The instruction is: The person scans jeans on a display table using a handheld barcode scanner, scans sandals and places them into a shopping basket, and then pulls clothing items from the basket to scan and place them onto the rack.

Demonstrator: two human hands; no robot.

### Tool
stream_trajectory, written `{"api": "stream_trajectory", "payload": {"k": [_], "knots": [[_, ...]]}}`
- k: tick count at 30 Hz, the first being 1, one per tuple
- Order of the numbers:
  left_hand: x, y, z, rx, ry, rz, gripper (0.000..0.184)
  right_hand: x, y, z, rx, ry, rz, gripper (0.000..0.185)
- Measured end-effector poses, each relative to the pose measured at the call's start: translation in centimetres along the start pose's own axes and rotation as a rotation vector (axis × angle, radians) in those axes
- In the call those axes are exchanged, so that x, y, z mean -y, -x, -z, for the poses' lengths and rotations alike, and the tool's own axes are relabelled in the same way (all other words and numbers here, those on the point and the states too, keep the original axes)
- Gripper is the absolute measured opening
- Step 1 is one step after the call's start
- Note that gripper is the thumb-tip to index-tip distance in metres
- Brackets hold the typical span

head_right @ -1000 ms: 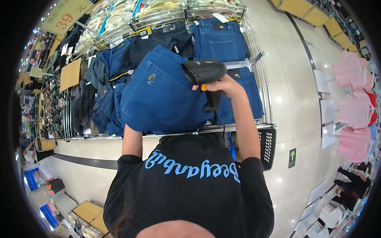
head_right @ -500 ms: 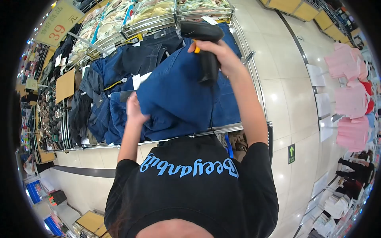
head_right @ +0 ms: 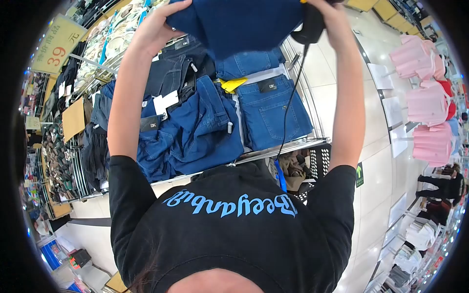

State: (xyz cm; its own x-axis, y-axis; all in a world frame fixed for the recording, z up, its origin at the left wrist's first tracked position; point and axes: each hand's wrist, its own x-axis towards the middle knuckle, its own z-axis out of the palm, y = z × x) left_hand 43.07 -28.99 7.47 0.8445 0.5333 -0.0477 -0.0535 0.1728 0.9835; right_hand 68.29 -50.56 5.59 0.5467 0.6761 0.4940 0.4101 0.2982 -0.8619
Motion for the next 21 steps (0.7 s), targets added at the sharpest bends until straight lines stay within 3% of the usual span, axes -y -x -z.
{"api": "stream_trajectory", "payload": {"k": [1, 3, 4, 6, 7, 8, 9, 10, 12, 14, 15, 19, 21], "knots": [[0.4, 0.7, -0.4, -0.013, -0.188, -0.103, 0.029, 0.6, 0.0, 1.0, 0.052, 0.078, 0.094, 0.030], [1.3, 2.2, -0.7, -0.038, -0.567, -0.307, 0.037, 3.0, 2.8, 1.6, 0.101, 0.168, 0.071, 0.025], [3.0, 3.0, -1.5, 0.064, -0.325, -0.294, 0.037, 2.7, 4.3, 2.4, 0.145, 0.214, -0.009, 0.026], [7.9, 5.2, -2.1, 0.116, -0.232, -0.074, 0.033, 0.9, 8.3, 3.8, 0.215, 0.271, -0.260, 0.028], [11.2, 6.1, -2.5, 0.067, -0.455, 0.095, 0.029, -1.1, 10.8, 4.6, 0.249, 0.189, -0.392, 0.029], [15.3, 6.9, -2.2, 0.198, -0.529, 0.251, 0.027, -3.3, 13.5, 5.4, 0.254, 0.190, -0.600, 0.036], [22.1, 8.2, -2.5, 0.272, -0.174, 0.151, 0.024, -4.7, 16.1, 5.0, 0.219, 0.156, -0.724, 0.044], [24.7, 9.5, -3.0, 0.338, -0.350, 0.365, 0.024, -6.7, 18.7, 5.0, 0.264, 0.204, -0.821, 0.054], [31.3, 11.7, -4.1, 0.503, -0.642, 0.299, 0.034, -11.2, 23.9, 5.8, 0.376, 0.438, -0.955, 0.054], [36.3, 13.4, -5.0, 0.651, -0.726, 0.256, 0.038, -13.2, 27.7, 6.1, 0.471, 0.491, -1.073, 0.037], [37.9, 13.9, -5.3, 0.729, -0.732, 0.215, 0.040, -14.7, 29.7, 6.6, 0.417, 0.426, -1.042, 0.035], [36.0, 14.2, -6.3, 0.574, -0.909, 0.325, 0.041, -12.8, 29.5, 5.3, 0.270, 0.240, -1.072, 0.029], [37.8, 13.9, -5.5, 0.477, -0.843, 0.211, 0.043, -11.3, 28.3, 4.1, 0.211, 0.167, -1.096, 0.027]]}}
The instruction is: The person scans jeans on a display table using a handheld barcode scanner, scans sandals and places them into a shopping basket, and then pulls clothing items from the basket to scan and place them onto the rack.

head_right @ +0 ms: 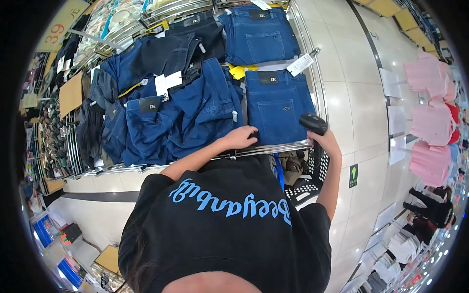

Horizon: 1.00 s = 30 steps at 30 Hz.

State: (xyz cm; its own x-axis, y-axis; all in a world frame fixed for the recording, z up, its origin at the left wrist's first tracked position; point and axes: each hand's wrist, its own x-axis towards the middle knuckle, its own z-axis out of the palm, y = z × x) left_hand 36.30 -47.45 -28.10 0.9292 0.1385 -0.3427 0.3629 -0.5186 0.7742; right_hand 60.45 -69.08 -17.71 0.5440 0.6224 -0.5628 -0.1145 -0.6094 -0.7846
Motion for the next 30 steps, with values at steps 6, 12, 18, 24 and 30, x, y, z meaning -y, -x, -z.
{"api": "stream_trajectory", "payload": {"k": [6, 12, 18, 24, 30], "knots": [[0.4, 1.3, 4.3, -0.412, 0.024, -0.244, 0.034, 3.8, -1.6, -4.9, 0.013, 0.181, -0.063, 0.034], [1.4, 6.9, 8.7, -0.728, 0.362, 0.021, 0.028, 4.5, -5.3, -12.3, 0.496, 0.453, 0.038, 0.042], [6.3, 11.8, 11.0, -0.981, -0.051, 0.264, 0.044, 2.6, -9.7, -15.9, 0.682, 0.568, 0.051, 0.040], [10.8, 10.6, 9.2, -0.835, 0.416, 0.426, 0.080, 0.8, -10.9, -13.7, 0.654, 0.186, -0.242, 0.039], [4.5, 8.2, 7.6, -0.557, -0.335, 0.318, 0.112, 1.2, -9.5, -11.4, 0.555, 0.178, -0.170, 0.036]]}}
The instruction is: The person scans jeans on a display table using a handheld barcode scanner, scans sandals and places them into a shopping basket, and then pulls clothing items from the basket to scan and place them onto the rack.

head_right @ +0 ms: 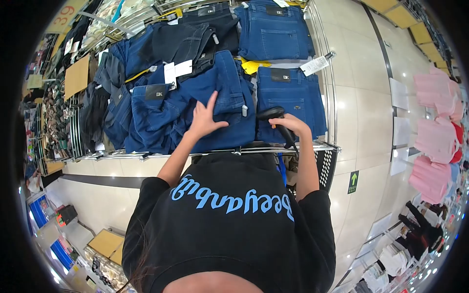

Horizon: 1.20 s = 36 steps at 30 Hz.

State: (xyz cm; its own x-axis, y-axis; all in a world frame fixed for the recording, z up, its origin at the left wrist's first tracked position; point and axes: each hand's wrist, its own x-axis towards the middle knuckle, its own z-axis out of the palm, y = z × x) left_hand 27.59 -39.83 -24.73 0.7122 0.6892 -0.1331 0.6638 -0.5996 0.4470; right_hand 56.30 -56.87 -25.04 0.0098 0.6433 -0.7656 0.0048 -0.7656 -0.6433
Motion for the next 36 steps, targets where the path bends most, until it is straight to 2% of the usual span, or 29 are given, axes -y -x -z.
{"api": "stream_trajectory", "payload": {"k": [1, 3, 5, 6, 9, 10, 11, 12, 13, 14, 15, 16, 18, 21, 24, 30, 33, 36], "knots": [[-0.3, 0.0, -0.8, 0.002, -0.100, 0.009, 0.111, -0.4, -0.1, 0.2, 0.000, -0.034, -0.038, 0.038], [-0.1, -0.3, -2.1, -0.039, -0.210, 0.041, 0.105, -0.6, 0.9, 0.3, -0.062, -0.103, 0.039, 0.043], [0.0, -0.9, -2.0, -0.131, -0.114, 0.091, 0.076, 1.2, 3.5, -0.5, -0.056, -0.210, 0.112, 0.054], [0.4, -1.3, -1.5, -0.156, -0.069, 0.116, 0.063, 2.1, 4.9, -0.9, -0.065, -0.238, 0.169, 0.051], [4.5, -3.2, -0.4, -0.287, 0.371, 0.140, 0.042, 3.1, 7.2, -1.1, -0.088, -0.337, 0.269, 0.043], [4.7, -3.2, 1.1, -0.555, 0.653, 0.068, 0.035, 3.5, 8.1, -1.1, -0.098, -0.318, 0.277, 0.041], [7.4, -3.7, 1.7, -0.592, 0.795, 0.130, 0.033, 3.9, 9.1, -1.1, -0.110, -0.301, 0.286, 0.040], [8.1, -3.3, 4.4, -0.577, 1.061, 0.428, 0.028, 4.1, 9.9, -1.1, -0.123, -0.288, 0.293, 0.039], [11.5, -3.6, 4.8, -0.716, 1.352, 0.594, 0.029, 4.0, 10.6, -1.2, -0.145, -0.314, 0.286, 0.035], [12.2, -2.8, 7.4, -0.759, 1.423, 0.593, 0.031, 3.8, 10.9, -1.1, -0.152, -0.318, 0.289, 0.035], [14.6, -2.6, 8.1, -0.788, 1.553, 0.635, 0.044, 3.6, 11.2, -1.0, -0.156, -0.319, 0.293, 0.034], [18.4, -2.4, 8.0, -0.722, 1.600, 0.738, 0.055, 3.6, 11.2, -1.1, -0.157, -0.318, 0.298, 0.033], [19.9, -1.1, 10.0, -0.733, 1.527, 0.939, 0.058, 3.7, 10.9, -1.2, -0.154, -0.312, 0.290, 0.032], [21.8, 0.5, 10.0, -0.752, 1.546, 0.854, 0.060, 3.8, 9.7, -1.6, -0.143, -0.301, 0.280, 0.034], [18.2, 1.3, 11.3, -0.686, 1.573, 0.828, 0.060, 4.7, 8.7, -2.1, -0.093, -0.235, 0.273, 0.035], [15.7, 1.3, 11.7, -0.532, 1.742, 0.734, 0.054, 6.4, 8.3, -2.9, -0.071, -0.165, 0.276, 0.029], [16.7, 0.8, 11.2, -0.467, 1.618, 0.726, 0.053, 6.3, 8.4, -3.0, -0.087, -0.140, 0.265, 0.028], [17.2, 0.3, 11.6, -0.589, 1.515, 0.759, 0.055, 5.6, 8.4, -2.8, -0.105, -0.141, 0.260, 0.028]]}}
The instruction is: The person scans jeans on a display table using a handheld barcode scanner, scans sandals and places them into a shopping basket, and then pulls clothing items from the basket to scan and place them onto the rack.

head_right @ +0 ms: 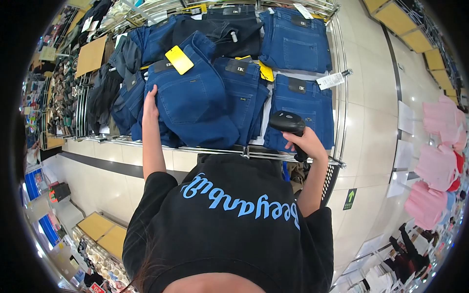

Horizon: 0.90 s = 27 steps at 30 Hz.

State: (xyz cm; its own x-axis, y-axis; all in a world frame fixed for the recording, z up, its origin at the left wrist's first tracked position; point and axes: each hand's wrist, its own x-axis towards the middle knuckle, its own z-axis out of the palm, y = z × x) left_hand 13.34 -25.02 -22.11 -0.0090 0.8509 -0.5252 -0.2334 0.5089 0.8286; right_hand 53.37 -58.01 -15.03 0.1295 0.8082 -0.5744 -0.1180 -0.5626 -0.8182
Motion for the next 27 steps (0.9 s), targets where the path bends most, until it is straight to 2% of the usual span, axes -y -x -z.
{"api": "stream_trajectory", "payload": {"k": [2, 6, 11, 14, 15, 18, 19, 21, 22, 24, 27], "knots": [[-0.8, -0.1, 0.1, 0.081, 0.014, -0.069, 0.056, -0.5, 0.2, 0.2, -0.022, -0.014, -0.006, 0.028], [-3.9, 0.5, -0.5, 0.064, 0.058, -0.132, 0.050, -1.1, 0.7, 0.7, -0.038, -0.059, -0.003, 0.029], [-5.9, 3.1, -0.5, 0.441, 0.351, 0.056, 0.050, -1.6, 0.7, 0.5, -0.021, -0.190, 0.071, 0.039], [-4.3, 6.6, -2.6, 0.763, 0.568, 0.104, 0.051, -0.5, 0.5, -0.5, 0.222, -0.534, 0.359, 0.051], [-3.6, 8.0, -3.9, 0.925, 0.666, 0.190, 0.051, -0.2, 0.1, -1.0, 0.305, -0.651, 0.433, 0.060], [-0.3, 11.4, -7.6, 0.973, 0.758, 0.360, 0.053, 1.4, -1.2, -3.0, 0.260, -0.712, 0.578, 0.062], [1.0, 11.7, -8.3, 1.005, 0.768, 0.442, 0.054, 1.4, -1.9, -3.1, 0.277, -0.726, 0.560, 0.072], [3.3, 12.5, -9.5, 1.028, 0.782, 0.602, 0.057, 0.7, -3.4, -3.3, 0.247, -0.657, 0.502, 0.073], [4.0, 13.4, -10.3, 1.018, 0.787, 0.679, 0.059, 0.5, -3.9, -3.6, 0.233, -0.640, 0.478, 0.072], [5.3, 15.4, -11.7, 1.024, 0.678, 0.706, 0.059, 0.5, -4.6, -4.2, 0.220, -0.641, 0.432, 0.067], [6.7, 17.0, -11.8, 1.059, 0.702, 0.772, 0.060, -0.1, -5.7, -3.9, 0.272, -0.648, 0.347, 0.058]]}}
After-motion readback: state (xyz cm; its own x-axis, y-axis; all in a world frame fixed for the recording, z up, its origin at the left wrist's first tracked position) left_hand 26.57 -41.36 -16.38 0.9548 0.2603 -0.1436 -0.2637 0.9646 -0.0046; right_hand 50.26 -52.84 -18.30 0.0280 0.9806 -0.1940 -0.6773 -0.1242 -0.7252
